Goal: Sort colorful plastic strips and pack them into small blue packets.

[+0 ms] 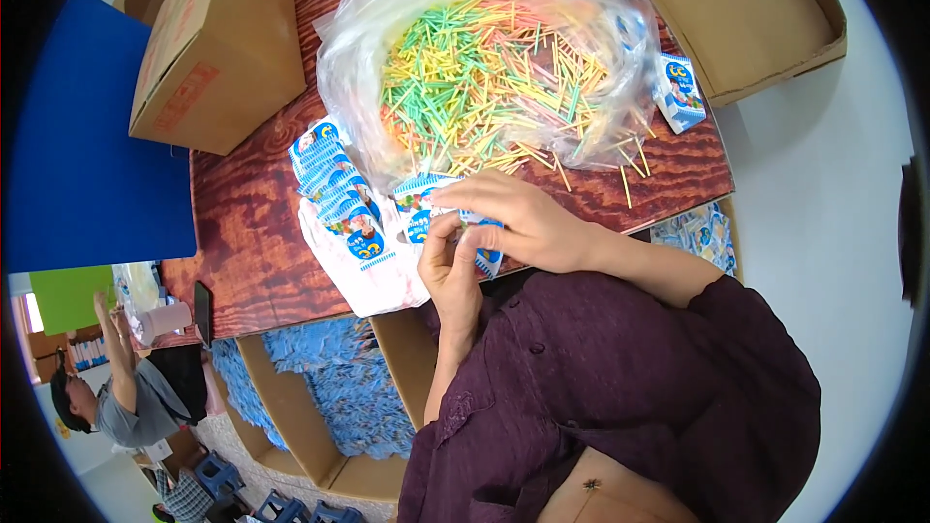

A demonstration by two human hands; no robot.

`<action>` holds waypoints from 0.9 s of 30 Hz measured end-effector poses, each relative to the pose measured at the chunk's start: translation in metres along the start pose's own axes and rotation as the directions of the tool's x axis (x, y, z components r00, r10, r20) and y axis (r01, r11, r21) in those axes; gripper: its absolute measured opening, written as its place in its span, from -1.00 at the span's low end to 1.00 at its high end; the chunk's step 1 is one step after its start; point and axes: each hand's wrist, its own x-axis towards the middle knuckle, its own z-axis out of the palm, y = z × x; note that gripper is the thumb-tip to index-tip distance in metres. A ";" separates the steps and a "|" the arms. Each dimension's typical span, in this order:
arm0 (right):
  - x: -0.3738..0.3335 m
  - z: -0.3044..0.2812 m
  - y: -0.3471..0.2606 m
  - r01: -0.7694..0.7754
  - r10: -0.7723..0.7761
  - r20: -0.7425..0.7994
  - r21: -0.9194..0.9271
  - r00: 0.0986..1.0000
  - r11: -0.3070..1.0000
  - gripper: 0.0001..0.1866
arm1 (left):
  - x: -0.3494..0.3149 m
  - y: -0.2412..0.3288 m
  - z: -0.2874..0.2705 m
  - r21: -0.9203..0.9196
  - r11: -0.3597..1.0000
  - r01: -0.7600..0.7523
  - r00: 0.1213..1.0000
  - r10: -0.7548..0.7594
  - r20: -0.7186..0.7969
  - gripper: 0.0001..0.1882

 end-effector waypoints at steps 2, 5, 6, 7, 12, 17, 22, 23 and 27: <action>-0.002 0.003 0.001 0.013 -0.014 0.005 0.028 1.000 1.000 -0.58 | -0.001 -0.004 -0.003 -0.012 1.000 0.018 1.000 -0.018 -0.006 -0.87; -0.006 0.003 -0.010 -0.065 0.068 -0.075 0.050 0.995 0.997 -0.61 | 0.001 -0.001 -0.004 0.057 0.998 -0.010 0.999 0.008 0.036 -0.86; -0.007 0.002 -0.014 -0.156 0.162 -0.164 0.048 0.973 0.987 -0.65 | 0.002 0.001 -0.005 0.134 0.989 -0.061 0.995 0.049 0.091 -0.84; -0.009 -0.001 -0.013 -0.155 0.161 -0.163 0.048 0.973 0.987 -0.65 | 0.002 0.002 -0.006 0.134 0.989 -0.062 0.995 0.051 0.090 -0.84; -0.011 -0.012 -0.009 -0.058 0.049 -0.107 -0.080 0.993 0.995 -0.87 | 0.004 0.000 -0.008 0.174 0.982 -0.078 0.991 0.058 0.117 -0.77; -0.004 -0.036 -0.019 -0.082 0.094 -0.199 0.069 0.975 0.994 -0.90 | 0.003 0.012 0.000 0.071 0.989 0.132 0.976 -0.142 0.164 -0.57; 0.005 -0.067 -0.001 -0.175 0.177 -0.126 0.033 0.976 0.984 -0.88 | 0.005 0.020 -0.002 0.252 0.960 0.122 0.959 -0.180 0.220 -0.44; 0.006 -0.068 0.003 -0.220 0.146 -0.243 -0.310 0.959 0.925 -0.89 | 0.005 0.020 -0.004 0.252 0.960 0.119 0.958 -0.178 0.225 -0.44; -0.001 -0.074 -0.004 -0.186 0.187 0.003 0.151 0.982 0.971 -0.92 | 0.005 0.025 -0.010 0.372 0.928 0.007 0.994 -0.047 0.099 -0.44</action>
